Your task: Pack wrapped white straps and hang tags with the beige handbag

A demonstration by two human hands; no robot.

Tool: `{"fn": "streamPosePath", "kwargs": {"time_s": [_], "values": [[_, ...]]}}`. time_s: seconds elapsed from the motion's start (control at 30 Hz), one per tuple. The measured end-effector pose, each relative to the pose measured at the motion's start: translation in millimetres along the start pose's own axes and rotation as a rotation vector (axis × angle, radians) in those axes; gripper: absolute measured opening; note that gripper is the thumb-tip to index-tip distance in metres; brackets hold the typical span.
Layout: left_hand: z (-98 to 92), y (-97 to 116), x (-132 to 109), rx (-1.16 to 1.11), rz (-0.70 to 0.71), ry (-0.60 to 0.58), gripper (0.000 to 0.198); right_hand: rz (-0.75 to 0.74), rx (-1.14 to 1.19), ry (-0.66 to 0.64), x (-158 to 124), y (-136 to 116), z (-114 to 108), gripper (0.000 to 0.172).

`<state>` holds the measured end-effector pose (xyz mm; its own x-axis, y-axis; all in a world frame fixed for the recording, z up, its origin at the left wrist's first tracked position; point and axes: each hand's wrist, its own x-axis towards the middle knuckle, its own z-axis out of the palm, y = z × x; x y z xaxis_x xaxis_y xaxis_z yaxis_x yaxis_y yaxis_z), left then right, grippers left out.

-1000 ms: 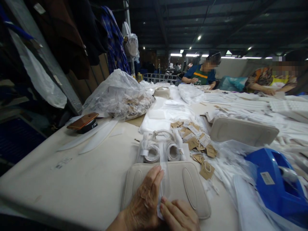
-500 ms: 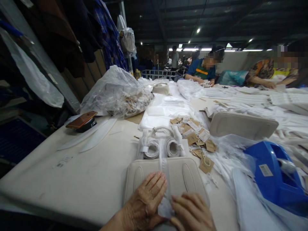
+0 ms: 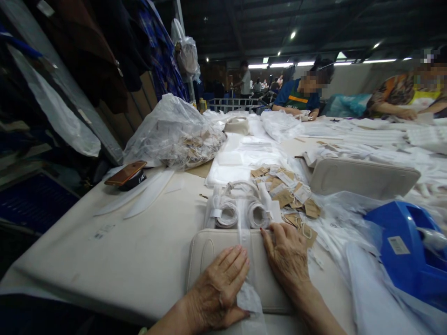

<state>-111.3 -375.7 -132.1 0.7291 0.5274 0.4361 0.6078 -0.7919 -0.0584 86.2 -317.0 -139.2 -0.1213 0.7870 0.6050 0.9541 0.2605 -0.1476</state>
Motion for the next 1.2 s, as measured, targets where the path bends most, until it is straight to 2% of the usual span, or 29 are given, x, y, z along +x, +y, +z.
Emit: {"fn": "streamPosePath", "kwargs": {"time_s": [0.1, 0.3, 0.57, 0.8, 0.9, 0.97, 1.07, 1.13, 1.2], "values": [[5.1, -2.4, -0.2, -0.048, 0.014, 0.001, 0.067, 0.049, 0.011, 0.052, -8.2, 4.8, 0.0, 0.029], [6.4, -8.7, 3.9, -0.099, 0.077, -0.124, 0.074, 0.107, -0.02, 0.079, -13.7, 5.5, 1.8, 0.033], [7.3, -14.8, 3.4, -0.117, 0.101, -0.064, 0.07, 0.165, -0.066, 0.045, -16.2, 3.2, -1.3, 0.035], [12.4, -7.5, -6.0, -0.138, 0.08, 0.025, 0.057, 0.16, -0.032, 0.058, -16.2, 4.0, -2.9, 0.026], [14.3, -5.0, -8.3, -0.129, 0.078, 0.07, 0.051, 0.075, 0.012, 0.123, -23.3, 0.3, -10.4, 0.016], [15.0, -4.0, -8.3, -0.124, 0.08, 0.098, 0.047, -0.093, 0.135, 0.139, -31.8, -4.1, -18.1, 0.021], [15.1, -3.2, -7.2, -0.13, 0.077, 0.134, 0.045, -0.303, 0.331, 0.003, -44.8, -11.2, -27.9, 0.037], [14.7, -3.1, -6.3, -0.139, 0.071, 0.148, 0.045, -0.317, 0.365, -0.072, -49.7, -15.1, -30.6, 0.038], [14.2, -3.2, -6.0, -0.151, 0.064, 0.149, 0.043, -0.315, 0.364, -0.069, -50.7, -18.0, -29.7, 0.032]]}}
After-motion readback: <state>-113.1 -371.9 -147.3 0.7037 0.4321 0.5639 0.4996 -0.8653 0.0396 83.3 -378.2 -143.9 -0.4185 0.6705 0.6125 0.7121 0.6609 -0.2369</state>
